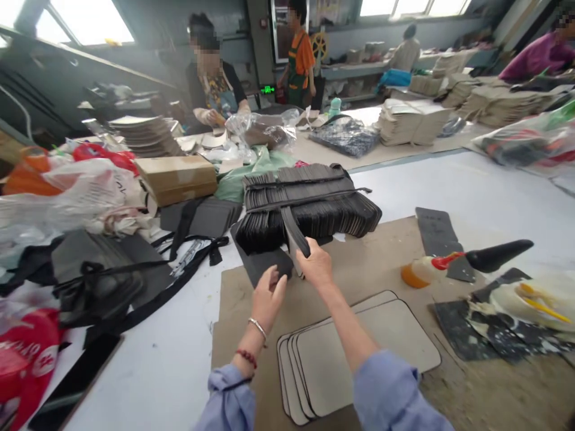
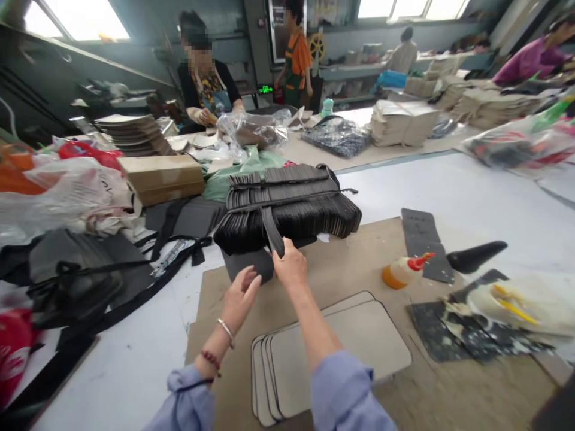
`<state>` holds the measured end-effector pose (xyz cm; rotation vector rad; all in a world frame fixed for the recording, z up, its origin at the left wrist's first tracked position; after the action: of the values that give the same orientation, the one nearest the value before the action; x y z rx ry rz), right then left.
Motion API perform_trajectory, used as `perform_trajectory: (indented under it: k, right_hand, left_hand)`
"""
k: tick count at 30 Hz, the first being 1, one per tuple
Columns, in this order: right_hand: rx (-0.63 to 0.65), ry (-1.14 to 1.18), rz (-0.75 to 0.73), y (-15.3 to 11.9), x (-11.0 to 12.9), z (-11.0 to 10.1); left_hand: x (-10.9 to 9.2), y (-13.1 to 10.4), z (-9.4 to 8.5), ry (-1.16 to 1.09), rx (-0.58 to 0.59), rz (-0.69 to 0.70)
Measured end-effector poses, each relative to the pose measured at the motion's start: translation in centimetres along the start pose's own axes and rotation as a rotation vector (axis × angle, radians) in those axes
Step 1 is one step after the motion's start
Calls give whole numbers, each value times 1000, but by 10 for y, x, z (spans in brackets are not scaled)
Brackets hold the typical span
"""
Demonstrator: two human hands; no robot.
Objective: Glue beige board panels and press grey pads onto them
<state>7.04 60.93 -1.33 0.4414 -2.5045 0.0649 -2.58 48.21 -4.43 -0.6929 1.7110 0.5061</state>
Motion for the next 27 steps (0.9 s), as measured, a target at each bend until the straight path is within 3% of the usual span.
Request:
perform_trajectory:
  k: [3,5,8,10,12,15,17,22,27]
  right_hand:
    - [17,90,-15,-25,3,-24]
    - [61,184,-38,-46,2,-45]
    - [187,315,-103,-79,-6,-83]
    - [278,367,-133,-99,-18,-111]
    - [350,385,-109,-117,-37,-140]
    - [423,417,5,-142,-71,-177]
    - [425,445,82,-158,-91,-196]
    - [385,473,286,-196,-119,-218]
    - [475,381,411,-238,-139,-209]
  left_hand:
    - [13,-24,23,-552,28,-480]
    - [5,-31,42,-923,158,-657]
    - [-11,-36,64,-1274,357,-759]
    - [-14,-41,70,-1371,335,-813]
    - [-13,-48,70,-1424,215,-814]
    - [-12,-58,56,-1484,36,-704]
    - [-14,-65,42,-1489,0,-618]
    - [-13,-99,7,-1255,131,-640]
    - [2,-174,-37,-912,358,-632]
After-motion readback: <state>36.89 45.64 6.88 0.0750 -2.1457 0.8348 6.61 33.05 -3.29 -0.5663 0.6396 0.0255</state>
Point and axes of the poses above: each hand's wrist, its own y-axis towards the middle knuckle, its own z-axis out of the palm, x = y × z, the point moved 3 cm from there along y, towards the middle knuckle, and after that the axes turned 6 degrees about -y, right-handed, at the moved point
